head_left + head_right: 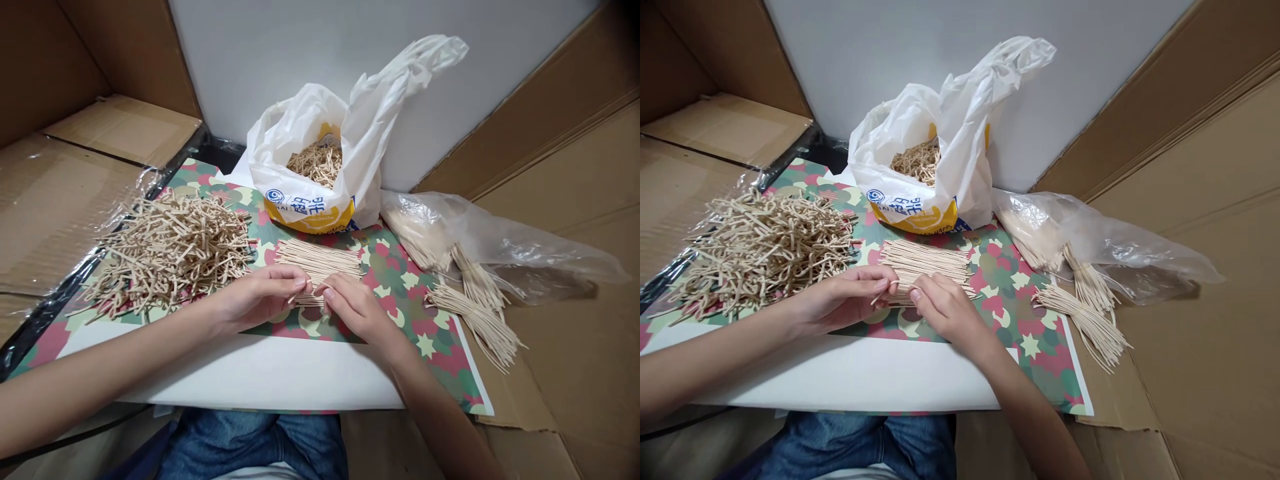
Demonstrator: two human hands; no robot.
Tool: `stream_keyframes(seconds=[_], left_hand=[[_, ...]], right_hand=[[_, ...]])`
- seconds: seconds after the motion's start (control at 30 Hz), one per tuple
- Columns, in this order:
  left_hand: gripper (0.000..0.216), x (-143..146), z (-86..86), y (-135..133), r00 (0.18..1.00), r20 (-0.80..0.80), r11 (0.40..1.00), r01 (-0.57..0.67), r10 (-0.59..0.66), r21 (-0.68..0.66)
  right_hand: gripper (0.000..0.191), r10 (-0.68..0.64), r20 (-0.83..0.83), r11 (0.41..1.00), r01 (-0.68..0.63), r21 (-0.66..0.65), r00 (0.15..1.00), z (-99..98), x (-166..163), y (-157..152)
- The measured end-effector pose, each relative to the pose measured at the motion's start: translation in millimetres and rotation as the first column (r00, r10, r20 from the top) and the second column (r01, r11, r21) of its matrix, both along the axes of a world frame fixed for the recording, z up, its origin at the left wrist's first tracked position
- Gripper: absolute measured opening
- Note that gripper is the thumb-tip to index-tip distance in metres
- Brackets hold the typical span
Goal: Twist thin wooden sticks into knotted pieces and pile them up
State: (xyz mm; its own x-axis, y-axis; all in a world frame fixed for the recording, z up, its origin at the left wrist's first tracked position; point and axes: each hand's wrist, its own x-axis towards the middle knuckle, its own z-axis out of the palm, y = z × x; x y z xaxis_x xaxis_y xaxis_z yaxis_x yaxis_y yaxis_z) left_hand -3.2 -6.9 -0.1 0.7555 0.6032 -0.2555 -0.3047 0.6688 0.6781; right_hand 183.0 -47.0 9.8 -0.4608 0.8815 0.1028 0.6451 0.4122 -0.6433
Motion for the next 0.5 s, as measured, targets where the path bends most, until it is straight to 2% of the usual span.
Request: stream_keyframes(seconds=[0.1, 0.23, 0.3, 0.5], left_hand=[[0.016, 0, -0.7, -3, 0.999, -0.041, 0.992, -0.006, 0.011, 0.129], [0.017, 0, -1.8, -7, 0.984, -0.127, 0.928, -0.071, 0.126, 0.366], [0.021, 0, -2.9, -7, 0.975, -0.156, 0.916, -0.087, 0.16, 0.392], [0.022, 1, -6.2, -4, 0.983, -0.143, 0.937, -0.057, 0.112, 0.344]], right_hand=[[0.025, 0.02, 0.064, 0.998, -0.024, 0.066, 0.998, -5.9, -6, -2], [0.026, 0.028, 0.112, 0.991, -0.042, 0.126, 0.993, -10.9, -12, -4], [0.026, 0.039, 0.133, 0.988, -0.058, 0.145, 0.99, -11.7, -12, -4], [0.028, 0.056, 0.122, 0.987, -0.073, 0.144, 0.991, -10.3, -12, -4]])
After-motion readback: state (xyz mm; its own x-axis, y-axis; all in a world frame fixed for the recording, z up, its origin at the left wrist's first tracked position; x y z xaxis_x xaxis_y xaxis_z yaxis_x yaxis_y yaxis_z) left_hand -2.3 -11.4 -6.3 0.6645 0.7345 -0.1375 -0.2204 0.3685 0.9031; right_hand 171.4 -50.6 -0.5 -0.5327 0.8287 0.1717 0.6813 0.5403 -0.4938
